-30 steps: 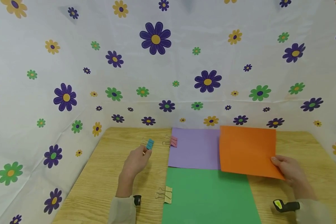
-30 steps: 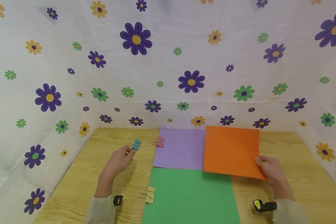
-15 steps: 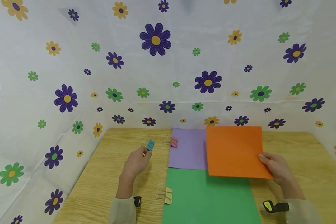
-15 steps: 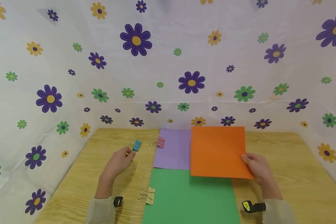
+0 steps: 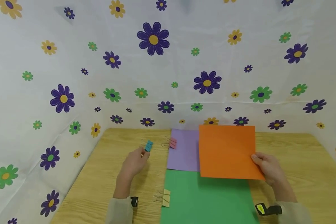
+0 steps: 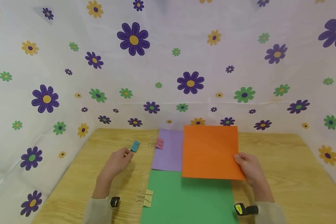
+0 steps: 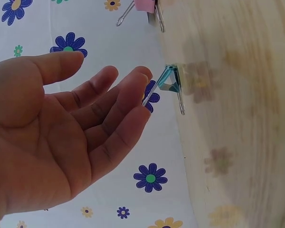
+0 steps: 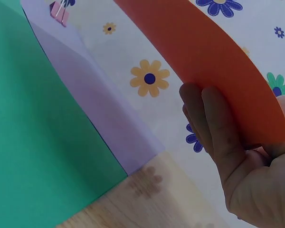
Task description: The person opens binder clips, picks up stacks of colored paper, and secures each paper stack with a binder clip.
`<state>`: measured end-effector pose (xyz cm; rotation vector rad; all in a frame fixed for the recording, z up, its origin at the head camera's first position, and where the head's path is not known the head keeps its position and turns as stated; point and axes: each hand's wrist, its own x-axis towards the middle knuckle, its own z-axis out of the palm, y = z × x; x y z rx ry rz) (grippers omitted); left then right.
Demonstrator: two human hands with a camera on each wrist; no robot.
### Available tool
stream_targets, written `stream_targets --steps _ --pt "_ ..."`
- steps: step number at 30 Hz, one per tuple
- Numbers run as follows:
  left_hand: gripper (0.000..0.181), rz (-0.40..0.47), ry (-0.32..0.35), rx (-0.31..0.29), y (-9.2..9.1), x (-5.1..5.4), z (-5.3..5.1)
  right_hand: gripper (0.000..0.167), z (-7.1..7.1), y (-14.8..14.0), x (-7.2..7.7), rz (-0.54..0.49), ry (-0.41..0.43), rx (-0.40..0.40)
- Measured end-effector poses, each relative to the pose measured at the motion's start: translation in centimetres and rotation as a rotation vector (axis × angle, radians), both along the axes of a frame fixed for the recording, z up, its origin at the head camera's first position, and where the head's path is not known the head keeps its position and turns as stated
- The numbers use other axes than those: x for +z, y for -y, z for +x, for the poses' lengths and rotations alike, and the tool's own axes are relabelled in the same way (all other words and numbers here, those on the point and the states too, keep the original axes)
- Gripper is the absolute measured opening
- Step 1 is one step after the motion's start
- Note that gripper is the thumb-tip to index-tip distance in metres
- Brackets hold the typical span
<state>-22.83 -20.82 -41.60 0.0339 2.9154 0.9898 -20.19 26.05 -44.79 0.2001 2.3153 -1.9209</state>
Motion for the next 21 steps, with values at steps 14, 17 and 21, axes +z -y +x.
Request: stream_targets --steps 14,17,21 --pt "0.036 -0.018 0.044 0.010 1.2 -0.1 -3.9 0.049 0.2 -0.9 0.7 0.016 -0.039 0.047" --pt "0.042 -0.001 0.074 0.029 1.5 -0.3 -5.3 0.047 0.2 -0.9 1.0 0.003 -0.050 0.041" --pt "0.051 0.004 0.113 0.062 2.0 -0.9 -6.6 0.044 0.6 -1.0 0.8 -0.026 -0.030 0.036"
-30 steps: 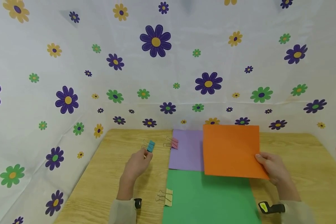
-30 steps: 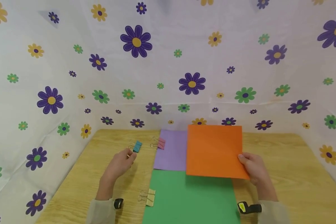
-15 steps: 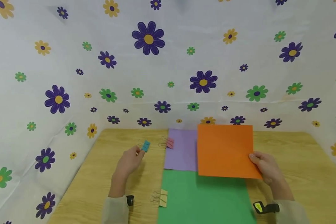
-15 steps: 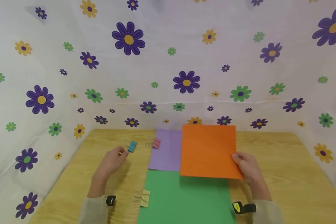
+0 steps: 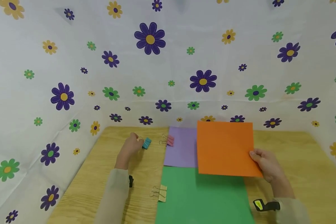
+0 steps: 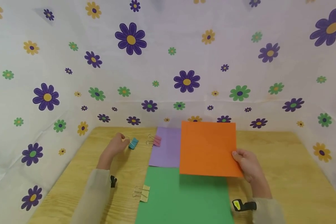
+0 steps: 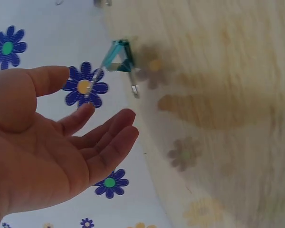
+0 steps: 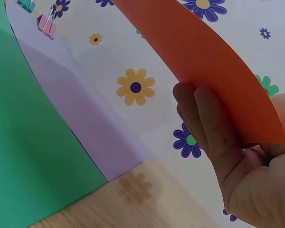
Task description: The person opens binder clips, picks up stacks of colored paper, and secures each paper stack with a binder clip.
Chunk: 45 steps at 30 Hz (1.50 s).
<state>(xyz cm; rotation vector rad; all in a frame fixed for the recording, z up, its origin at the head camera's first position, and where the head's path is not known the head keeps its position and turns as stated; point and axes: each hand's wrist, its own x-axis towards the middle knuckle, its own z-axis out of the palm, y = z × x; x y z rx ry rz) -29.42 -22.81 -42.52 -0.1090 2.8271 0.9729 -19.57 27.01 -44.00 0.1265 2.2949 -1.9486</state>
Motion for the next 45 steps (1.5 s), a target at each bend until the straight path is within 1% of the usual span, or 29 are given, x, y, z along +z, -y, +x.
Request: stream_targets --steps 3,7,9,13,18,22,25,28,31,35,38,41,44,45 --pt "0.052 -0.016 0.021 0.013 0.1 -0.5 -0.9 0.045 0.2 -0.1 -0.3 -0.002 0.009 -0.007" --pt "0.047 -0.024 0.042 0.012 0.1 -0.8 -1.4 0.051 0.3 -0.1 -0.4 0.006 0.008 -0.006" --pt "0.047 -0.027 0.043 0.012 0.1 -0.8 -1.6 0.053 0.2 -0.1 -0.3 -0.006 0.012 0.000" --pt "0.046 -0.024 0.021 0.020 0.0 -0.8 -1.8 0.052 0.1 0.0 0.0 -0.043 0.015 0.004" --pt "0.042 0.011 0.008 0.023 -0.1 -0.8 -1.7 0.048 0.0 -0.2 0.1 -0.065 0.007 0.006" --pt "0.036 0.038 -0.035 0.038 0.1 -1.1 -1.2 0.046 0.1 -0.3 0.0 -0.067 0.002 -0.001" --pt "0.028 0.074 -0.062 0.066 0.4 -1.4 -0.6 0.040 0.2 -0.4 -0.1 -0.083 0.004 0.007" --pt "0.025 0.101 -0.078 0.089 0.7 -1.5 0.2 0.032 0.1 -0.4 -0.1 -0.097 0.005 0.017" --pt "0.028 0.137 -0.078 0.109 0.9 -1.4 1.1 0.033 0.1 -0.5 0.0 -0.096 -0.003 0.024" --pt "0.032 0.201 -0.053 0.127 1.0 -1.0 2.3 0.034 0.0 -0.4 0.2 -0.119 0.002 0.027" --pt "0.033 0.287 -0.037 0.143 0.9 -0.8 3.0 0.026 0.0 -0.6 0.3 -0.185 0.015 0.033" --pt "0.031 0.377 -0.032 0.162 0.7 -0.7 3.4 0.017 0.1 -1.0 0.2 -0.257 0.015 0.057" --pt "0.030 0.450 -0.028 0.178 0.6 -0.5 3.7 0.016 0.2 -1.2 0.2 -0.308 0.006 0.092" --pt "0.029 0.460 -0.027 0.182 0.6 -0.5 3.9 0.016 0.3 -1.2 0.2 -0.323 0.002 0.105"
